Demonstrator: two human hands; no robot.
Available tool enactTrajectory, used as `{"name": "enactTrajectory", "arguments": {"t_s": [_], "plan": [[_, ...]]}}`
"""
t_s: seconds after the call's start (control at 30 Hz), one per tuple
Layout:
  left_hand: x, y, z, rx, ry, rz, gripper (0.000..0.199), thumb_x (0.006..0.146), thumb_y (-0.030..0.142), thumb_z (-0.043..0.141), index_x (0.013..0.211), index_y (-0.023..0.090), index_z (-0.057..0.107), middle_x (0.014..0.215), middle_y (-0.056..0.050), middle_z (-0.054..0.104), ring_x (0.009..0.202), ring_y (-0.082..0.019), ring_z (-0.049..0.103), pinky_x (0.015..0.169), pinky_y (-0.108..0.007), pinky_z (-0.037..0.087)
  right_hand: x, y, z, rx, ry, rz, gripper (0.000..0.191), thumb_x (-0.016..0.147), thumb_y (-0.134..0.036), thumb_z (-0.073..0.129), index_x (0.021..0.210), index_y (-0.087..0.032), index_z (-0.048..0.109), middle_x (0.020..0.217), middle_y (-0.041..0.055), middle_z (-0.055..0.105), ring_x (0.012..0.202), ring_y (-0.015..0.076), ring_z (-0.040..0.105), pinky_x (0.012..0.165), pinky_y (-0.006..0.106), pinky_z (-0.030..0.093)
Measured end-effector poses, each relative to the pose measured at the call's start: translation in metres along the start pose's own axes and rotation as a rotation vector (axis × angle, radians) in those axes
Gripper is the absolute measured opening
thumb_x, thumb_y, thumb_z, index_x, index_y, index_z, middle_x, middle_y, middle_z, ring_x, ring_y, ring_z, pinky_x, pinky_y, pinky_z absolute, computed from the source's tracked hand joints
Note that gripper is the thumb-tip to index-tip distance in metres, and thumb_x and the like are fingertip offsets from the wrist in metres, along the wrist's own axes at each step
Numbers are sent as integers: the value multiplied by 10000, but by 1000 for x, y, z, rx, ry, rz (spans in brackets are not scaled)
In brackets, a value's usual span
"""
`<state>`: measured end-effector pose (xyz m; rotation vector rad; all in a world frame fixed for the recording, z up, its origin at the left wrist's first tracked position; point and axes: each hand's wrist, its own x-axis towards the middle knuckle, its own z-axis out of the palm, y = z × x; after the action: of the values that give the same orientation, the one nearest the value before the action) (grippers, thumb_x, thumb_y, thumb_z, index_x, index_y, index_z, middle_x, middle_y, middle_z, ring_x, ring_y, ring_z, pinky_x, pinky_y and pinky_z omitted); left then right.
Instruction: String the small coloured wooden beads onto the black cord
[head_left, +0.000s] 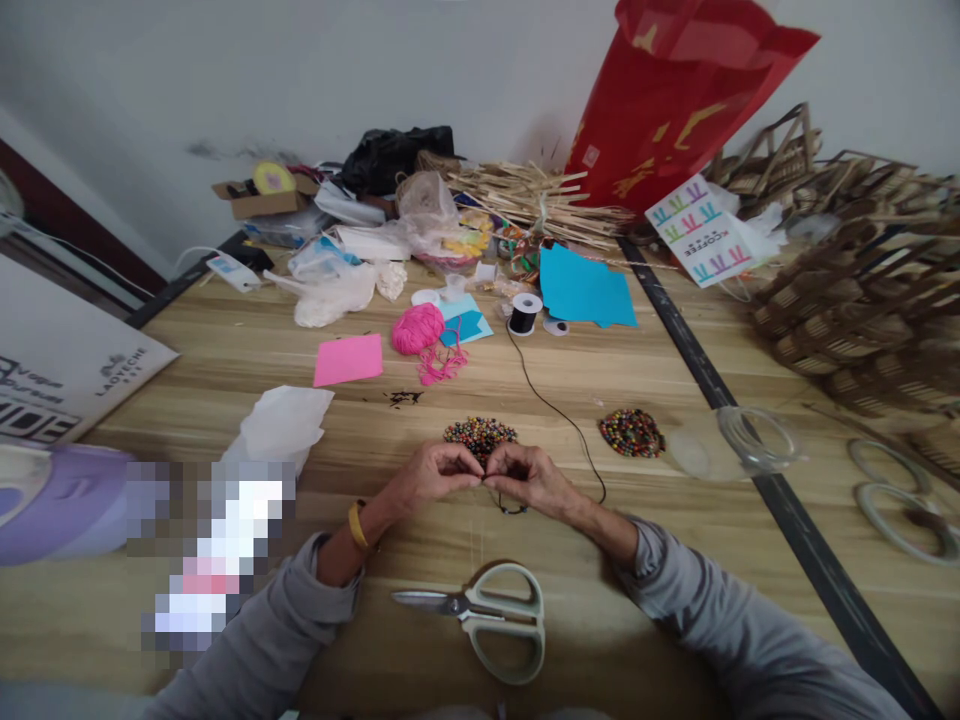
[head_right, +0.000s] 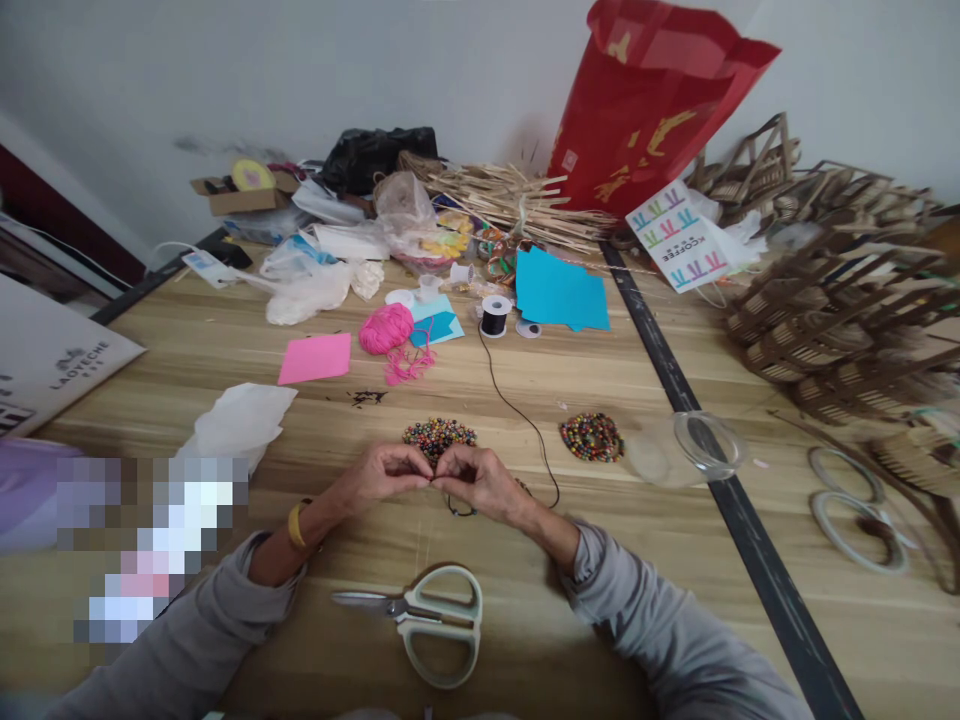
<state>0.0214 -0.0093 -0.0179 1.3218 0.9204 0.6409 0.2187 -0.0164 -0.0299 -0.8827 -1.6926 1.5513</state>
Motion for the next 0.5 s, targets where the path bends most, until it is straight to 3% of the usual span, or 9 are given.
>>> {"name": "enactTrajectory", "arguments": {"t_s": [0.5], "plan": [[0,3,-1,45,21,128,154,667,236,719,745,105,697,758,-53,650,705,-131,584,661,-231,450,0,-2,1,19,10,0,276,795,-392,632,800,-120,589,629,-23,483,529,66,379,485,197,287]]}}
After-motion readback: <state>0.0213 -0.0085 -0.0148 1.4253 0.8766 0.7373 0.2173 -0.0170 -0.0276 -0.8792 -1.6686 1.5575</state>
